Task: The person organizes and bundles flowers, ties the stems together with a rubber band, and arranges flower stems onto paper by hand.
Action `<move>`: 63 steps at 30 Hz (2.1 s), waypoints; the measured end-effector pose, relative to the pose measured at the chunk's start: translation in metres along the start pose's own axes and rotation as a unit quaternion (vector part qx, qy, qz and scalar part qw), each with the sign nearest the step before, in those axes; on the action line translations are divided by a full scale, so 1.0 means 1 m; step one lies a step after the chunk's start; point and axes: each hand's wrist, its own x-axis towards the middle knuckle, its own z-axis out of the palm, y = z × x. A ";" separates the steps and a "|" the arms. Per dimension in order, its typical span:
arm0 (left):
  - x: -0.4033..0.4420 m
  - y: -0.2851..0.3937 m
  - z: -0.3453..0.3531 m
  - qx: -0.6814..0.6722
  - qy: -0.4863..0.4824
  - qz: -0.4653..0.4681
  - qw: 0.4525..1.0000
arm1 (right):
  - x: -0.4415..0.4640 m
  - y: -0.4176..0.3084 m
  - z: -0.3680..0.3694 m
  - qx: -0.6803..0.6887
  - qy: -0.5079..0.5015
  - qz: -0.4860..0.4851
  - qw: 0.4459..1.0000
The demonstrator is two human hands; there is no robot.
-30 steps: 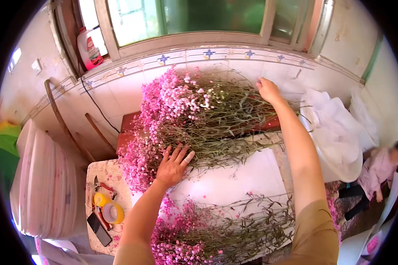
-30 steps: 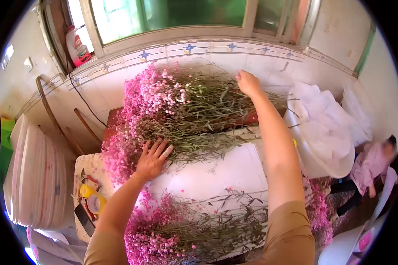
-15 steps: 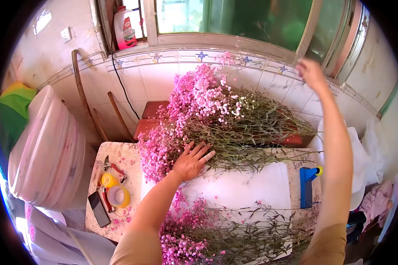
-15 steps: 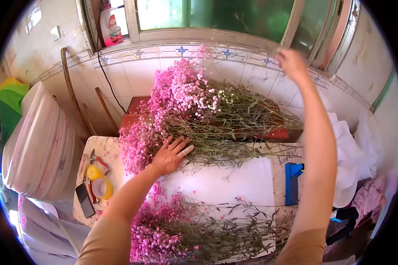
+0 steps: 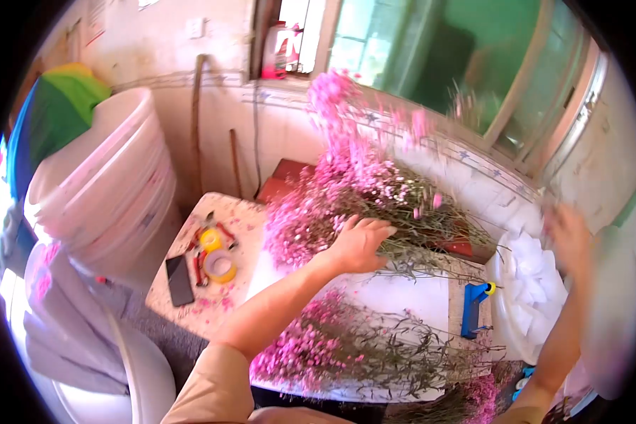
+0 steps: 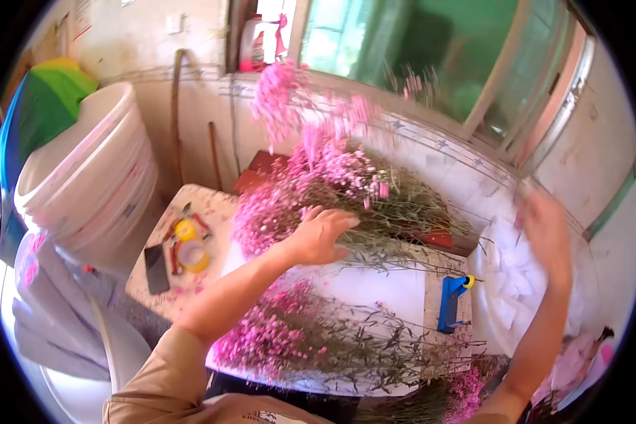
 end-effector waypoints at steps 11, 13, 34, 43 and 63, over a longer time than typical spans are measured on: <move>-0.157 0.068 0.034 -0.823 0.176 -0.059 0.537 | -0.238 0.005 0.200 0.020 -0.290 0.017 0.957; -0.170 0.073 0.039 -0.819 0.206 -0.082 0.530 | -0.238 -0.008 0.189 -0.017 -0.333 0.053 0.941; -0.315 0.088 0.026 0.008 0.272 -0.117 0.955 | -0.133 -0.257 0.187 0.322 -0.152 -0.242 0.903; -0.346 0.094 0.051 0.059 0.167 -0.188 0.966 | -0.170 -0.280 0.306 0.231 -0.232 -0.196 0.924; -0.314 0.032 0.079 0.055 0.246 -0.066 0.965 | -0.157 -0.261 0.223 0.158 -0.291 -0.196 0.923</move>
